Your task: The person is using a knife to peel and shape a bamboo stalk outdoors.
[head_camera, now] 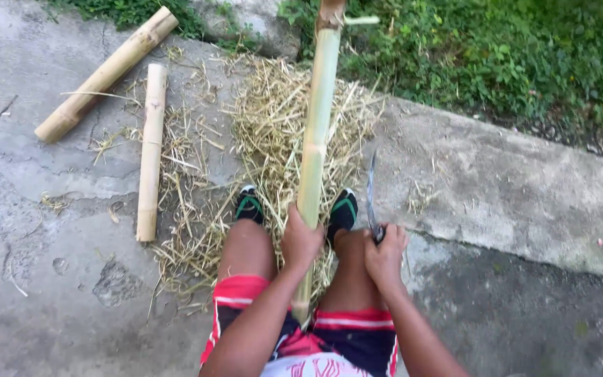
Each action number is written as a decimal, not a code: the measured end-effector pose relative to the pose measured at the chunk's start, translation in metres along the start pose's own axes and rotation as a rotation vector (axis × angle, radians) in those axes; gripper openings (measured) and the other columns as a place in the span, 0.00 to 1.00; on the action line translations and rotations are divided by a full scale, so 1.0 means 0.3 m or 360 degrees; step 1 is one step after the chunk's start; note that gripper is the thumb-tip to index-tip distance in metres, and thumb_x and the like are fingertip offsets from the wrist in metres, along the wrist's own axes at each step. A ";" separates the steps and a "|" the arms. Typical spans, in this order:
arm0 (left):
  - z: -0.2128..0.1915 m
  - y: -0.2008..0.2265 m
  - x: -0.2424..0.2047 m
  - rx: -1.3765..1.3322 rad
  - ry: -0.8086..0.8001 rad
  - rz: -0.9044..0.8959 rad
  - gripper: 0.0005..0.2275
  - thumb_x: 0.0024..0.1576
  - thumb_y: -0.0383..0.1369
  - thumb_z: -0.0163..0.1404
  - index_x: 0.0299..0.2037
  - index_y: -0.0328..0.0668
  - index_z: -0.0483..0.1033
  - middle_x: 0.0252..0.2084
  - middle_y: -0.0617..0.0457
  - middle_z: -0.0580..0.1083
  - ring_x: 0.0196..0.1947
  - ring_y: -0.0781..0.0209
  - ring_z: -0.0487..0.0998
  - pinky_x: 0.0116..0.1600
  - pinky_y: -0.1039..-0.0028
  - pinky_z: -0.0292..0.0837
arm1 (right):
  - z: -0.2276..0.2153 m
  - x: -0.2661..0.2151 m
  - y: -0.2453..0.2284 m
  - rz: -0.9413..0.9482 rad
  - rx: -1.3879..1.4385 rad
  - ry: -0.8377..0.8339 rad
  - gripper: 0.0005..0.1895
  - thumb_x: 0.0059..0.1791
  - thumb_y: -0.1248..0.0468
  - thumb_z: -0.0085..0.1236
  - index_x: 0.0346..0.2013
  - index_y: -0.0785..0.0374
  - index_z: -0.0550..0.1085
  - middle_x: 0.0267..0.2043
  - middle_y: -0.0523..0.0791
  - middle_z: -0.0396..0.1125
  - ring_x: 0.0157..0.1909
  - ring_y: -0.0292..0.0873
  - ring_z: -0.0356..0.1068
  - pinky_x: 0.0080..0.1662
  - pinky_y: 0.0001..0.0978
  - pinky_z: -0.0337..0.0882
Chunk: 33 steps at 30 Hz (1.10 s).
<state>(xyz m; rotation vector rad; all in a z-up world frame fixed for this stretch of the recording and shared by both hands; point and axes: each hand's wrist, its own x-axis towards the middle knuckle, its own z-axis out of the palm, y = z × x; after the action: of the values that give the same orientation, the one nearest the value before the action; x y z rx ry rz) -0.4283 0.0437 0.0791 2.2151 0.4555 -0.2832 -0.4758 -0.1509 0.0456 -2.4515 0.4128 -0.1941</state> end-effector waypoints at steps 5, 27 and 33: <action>-0.013 0.004 -0.019 0.0123 -0.0159 -0.0234 0.30 0.49 0.36 0.60 0.60 0.43 0.59 0.49 0.37 0.76 0.46 0.35 0.79 0.51 0.49 0.73 | -0.032 -0.088 0.014 -0.0195 -0.0208 0.0048 0.17 0.45 0.64 0.62 0.45 0.64 0.69 0.50 0.56 0.62 0.58 0.63 0.58 0.59 0.56 0.59; 0.080 -0.132 0.177 -0.1004 -0.0630 -0.0356 0.31 0.44 0.26 0.61 0.58 0.32 0.62 0.34 0.46 0.77 0.24 0.59 0.79 0.30 0.67 0.76 | 0.039 0.136 0.216 0.0230 -0.0433 -0.0458 0.17 0.48 0.60 0.60 0.49 0.63 0.71 0.59 0.58 0.60 0.63 0.64 0.56 0.58 0.56 0.64; 0.163 -0.253 0.201 -0.0703 -0.0405 0.0235 0.40 0.45 0.33 0.66 0.68 0.30 0.58 0.53 0.40 0.76 0.48 0.51 0.80 0.54 0.59 0.77 | 0.063 0.175 0.275 0.0289 -0.0470 -0.0403 0.18 0.48 0.59 0.61 0.49 0.64 0.71 0.56 0.59 0.58 0.60 0.65 0.57 0.57 0.56 0.64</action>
<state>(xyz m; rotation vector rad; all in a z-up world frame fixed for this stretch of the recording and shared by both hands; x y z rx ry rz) -0.4073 0.0637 -0.0255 1.7421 0.1899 -0.3434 -0.4423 -0.2197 -0.0180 -2.6613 0.5814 0.2699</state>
